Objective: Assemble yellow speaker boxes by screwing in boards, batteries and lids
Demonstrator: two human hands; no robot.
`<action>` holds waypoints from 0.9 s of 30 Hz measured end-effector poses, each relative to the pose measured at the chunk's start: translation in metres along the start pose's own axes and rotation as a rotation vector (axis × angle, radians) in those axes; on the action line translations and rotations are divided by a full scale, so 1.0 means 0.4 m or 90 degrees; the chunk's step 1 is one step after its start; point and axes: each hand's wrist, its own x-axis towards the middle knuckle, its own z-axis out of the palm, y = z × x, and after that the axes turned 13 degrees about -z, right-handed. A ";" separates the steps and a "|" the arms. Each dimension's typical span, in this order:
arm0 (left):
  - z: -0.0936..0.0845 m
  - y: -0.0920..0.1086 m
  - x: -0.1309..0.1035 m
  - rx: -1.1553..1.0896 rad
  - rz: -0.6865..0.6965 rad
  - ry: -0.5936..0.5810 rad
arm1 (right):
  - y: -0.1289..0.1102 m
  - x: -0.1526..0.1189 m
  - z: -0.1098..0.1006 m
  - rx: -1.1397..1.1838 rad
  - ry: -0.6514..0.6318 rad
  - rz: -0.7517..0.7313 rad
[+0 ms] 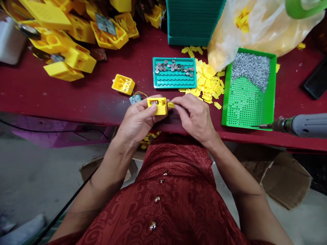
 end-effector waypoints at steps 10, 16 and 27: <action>0.023 -0.006 -0.005 0.031 0.019 0.022 | -0.003 0.008 -0.028 -0.046 -0.171 -0.090; 0.020 -0.009 -0.001 0.028 0.022 0.008 | 0.026 -0.004 -0.032 0.018 -0.101 -0.125; 0.027 -0.013 -0.001 0.075 -0.003 0.007 | 0.005 0.001 -0.025 0.188 0.074 0.113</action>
